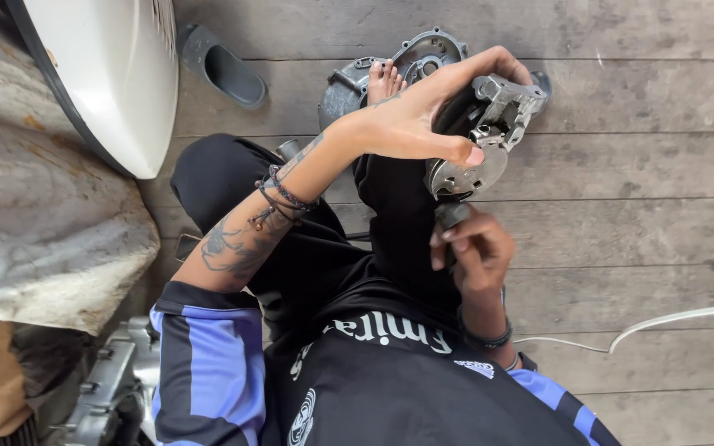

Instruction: Scraping residue or smoothing the surface of a metal engine component using a small hand tool.

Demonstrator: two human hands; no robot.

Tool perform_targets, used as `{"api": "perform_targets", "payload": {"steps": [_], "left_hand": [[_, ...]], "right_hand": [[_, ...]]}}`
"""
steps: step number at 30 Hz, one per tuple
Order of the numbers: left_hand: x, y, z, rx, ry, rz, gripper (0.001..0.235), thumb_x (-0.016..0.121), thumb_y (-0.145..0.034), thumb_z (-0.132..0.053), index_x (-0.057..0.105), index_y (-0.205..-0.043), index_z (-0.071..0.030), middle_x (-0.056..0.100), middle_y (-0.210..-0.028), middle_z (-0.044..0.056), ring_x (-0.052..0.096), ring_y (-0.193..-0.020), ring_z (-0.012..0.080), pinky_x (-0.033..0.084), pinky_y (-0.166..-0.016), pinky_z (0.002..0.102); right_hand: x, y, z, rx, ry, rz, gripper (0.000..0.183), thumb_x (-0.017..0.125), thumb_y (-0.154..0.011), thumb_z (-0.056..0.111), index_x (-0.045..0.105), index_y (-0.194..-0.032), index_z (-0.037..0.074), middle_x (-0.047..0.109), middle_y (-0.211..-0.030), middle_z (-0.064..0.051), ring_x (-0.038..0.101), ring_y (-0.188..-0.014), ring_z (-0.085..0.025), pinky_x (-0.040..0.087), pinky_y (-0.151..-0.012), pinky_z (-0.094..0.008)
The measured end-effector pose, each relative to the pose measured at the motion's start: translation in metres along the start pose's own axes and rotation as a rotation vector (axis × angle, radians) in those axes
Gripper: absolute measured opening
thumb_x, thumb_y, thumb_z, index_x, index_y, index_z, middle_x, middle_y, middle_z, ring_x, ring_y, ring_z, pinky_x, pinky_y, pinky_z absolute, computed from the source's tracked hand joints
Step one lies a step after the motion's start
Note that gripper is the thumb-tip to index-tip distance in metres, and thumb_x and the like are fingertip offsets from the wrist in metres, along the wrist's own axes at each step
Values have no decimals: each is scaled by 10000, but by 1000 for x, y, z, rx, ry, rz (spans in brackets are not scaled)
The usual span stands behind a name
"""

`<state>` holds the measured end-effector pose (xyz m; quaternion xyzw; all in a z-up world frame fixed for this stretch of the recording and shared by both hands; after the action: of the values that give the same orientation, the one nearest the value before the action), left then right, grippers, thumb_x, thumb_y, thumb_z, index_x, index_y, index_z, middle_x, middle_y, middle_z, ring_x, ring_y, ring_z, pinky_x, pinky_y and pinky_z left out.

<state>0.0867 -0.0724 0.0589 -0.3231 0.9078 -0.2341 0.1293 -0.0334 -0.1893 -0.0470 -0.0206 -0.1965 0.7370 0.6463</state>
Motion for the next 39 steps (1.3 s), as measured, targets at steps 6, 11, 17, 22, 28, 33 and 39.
{"api": "perform_targets", "payload": {"steps": [6, 11, 17, 22, 28, 33, 39], "left_hand": [[3, 7, -22, 68, -45, -135, 647, 573, -966, -561, 396, -1333, -57, 486, -1235, 57, 514, -1143, 171, 429, -1044, 328], [8, 9, -19, 115, -62, -205, 683, 557, -987, -579, 376, -1362, -38, 417, -1299, 68, 523, -1140, 202, 470, -1038, 347], [31, 11, -35, 101, -12, -231, 630, 654, -1025, -437, 316, -1437, -101, 380, -1417, 43, 532, -1321, 182, 535, -1114, 333], [61, 19, -41, 50, 195, -363, 563, 713, -1040, -357, 384, -1447, -150, 459, -1434, -5, 530, -1387, 136, 455, -1272, 310], [94, 24, 25, 102, 809, -553, 548, 638, -1094, -384, 457, -1542, -125, 692, -1377, 237, 725, -1212, 280, 632, -1029, 393], [87, 29, 16, 120, 686, -611, 642, 733, -996, -430, 458, -1487, -121, 750, -1207, 200, 747, -1179, 273, 643, -966, 357], [90, 33, 6, 103, 558, -633, 309, 629, -1023, -367, 605, -1197, -111, 666, -1033, 53, 731, -931, 179, 607, -815, 291]], "right_hand": [[-16, 23, 6, -57, -38, 68, 130, 541, -1076, 182, 551, -1113, 58, 587, -931, -205, 544, -438, -206, 426, -409, -225], [-35, 42, 17, -92, -35, 50, 298, 494, -1091, 143, 546, -1358, 21, 597, -1161, -250, 585, -435, -269, 494, -413, -250], [-34, 58, 34, -69, 96, 21, 349, 509, -1104, 162, 451, -1447, 133, 612, -1210, -287, 644, -502, -251, 492, -495, -256], [-60, 76, 64, -105, 60, -128, 230, 626, -1036, 158, 444, -1173, 122, 639, -865, -250, 655, -462, -263, 494, -313, -272], [-41, 58, 100, -163, 322, -80, 118, 533, -1091, 190, 482, -1160, 109, 612, -824, -192, 578, -388, -182, 378, -317, -205], [-71, 68, 92, -60, 362, -44, 207, 584, -1048, 257, 544, -1060, 54, 569, -851, -181, 563, -386, -190, 417, -350, -220], [-70, 83, 86, -34, 377, 119, 289, 572, -1046, 165, 497, -1300, 51, 609, -1052, -210, 648, -446, -171, 498, -471, -206]]}}
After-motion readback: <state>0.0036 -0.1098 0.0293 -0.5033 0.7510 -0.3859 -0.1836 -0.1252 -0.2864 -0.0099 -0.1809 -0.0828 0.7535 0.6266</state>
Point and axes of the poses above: each hand's wrist, its own y-axis away from the middle knuckle, its own x-axis out of the palm, z = x × y, the point moved 9 cm from there along -y, towards the middle knuckle
